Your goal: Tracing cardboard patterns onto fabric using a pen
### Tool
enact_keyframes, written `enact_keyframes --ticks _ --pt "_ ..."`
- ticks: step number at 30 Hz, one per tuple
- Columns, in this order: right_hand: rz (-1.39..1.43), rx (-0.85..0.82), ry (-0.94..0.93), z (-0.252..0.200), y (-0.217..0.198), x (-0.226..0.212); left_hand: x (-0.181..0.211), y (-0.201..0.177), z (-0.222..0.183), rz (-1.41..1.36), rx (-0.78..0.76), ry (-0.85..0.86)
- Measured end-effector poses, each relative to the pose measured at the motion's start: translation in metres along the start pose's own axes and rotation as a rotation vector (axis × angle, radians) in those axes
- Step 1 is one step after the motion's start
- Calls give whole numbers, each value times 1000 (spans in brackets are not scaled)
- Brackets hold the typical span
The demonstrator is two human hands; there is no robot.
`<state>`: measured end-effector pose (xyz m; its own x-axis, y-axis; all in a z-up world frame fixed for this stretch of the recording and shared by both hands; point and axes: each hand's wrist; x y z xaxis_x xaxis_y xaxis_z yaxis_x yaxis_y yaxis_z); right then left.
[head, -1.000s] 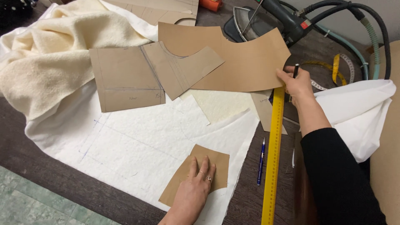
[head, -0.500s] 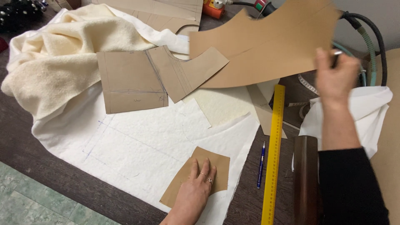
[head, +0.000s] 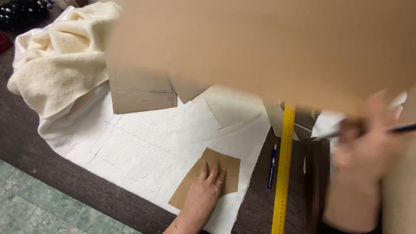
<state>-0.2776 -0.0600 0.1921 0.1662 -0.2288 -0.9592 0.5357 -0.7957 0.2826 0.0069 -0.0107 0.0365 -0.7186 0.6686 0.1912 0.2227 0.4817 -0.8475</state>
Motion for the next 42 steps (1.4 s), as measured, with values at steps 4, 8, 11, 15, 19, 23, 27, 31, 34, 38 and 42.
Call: enact_keyframes --ticks 4,8,11,15,19,23,27,31,34,38,42 --pt "-152 22 363 -109 -7 71 1 32 0 -183 143 -41" --pt "-180 -125 547 -179 -31 110 -2 86 22 -251 160 -186" --pt "-205 -158 562 -197 -56 137 -2 91 14 -25 317 -81" --pt "-324 -413 714 -195 -72 137 -7 94 3 -4 414 -37" --pt "-555 -766 639 -182 -86 137 -10 107 1 42 476 -33" --pt "-1067 -1234 231 -162 -89 135 -12 113 2 68 499 -26" --pt "-1215 -1347 -26 -156 -90 145 -13 120 6 53 449 -38" --pt "-1528 -1344 -171 -172 -98 156 -14 137 11 121 472 -35" --pt "-1565 -1289 -440 -185 -91 146 -15 125 8 72 521 -34" --pt "-1393 -1310 -658 -191 -82 134 -19 120 5 48 588 -15" --pt "-1367 -1377 -638 -192 -86 140 -19 116 3 -39 563 -12"
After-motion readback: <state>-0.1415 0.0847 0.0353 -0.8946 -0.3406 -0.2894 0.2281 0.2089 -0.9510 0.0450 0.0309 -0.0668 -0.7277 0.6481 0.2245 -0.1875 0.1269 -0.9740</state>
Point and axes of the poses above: each hand's wrist, its own z-axis towards the middle knuckle, its own y-axis out of the palm, x = y × z, and after that the axes turned 3 degrees about -x, right-handed
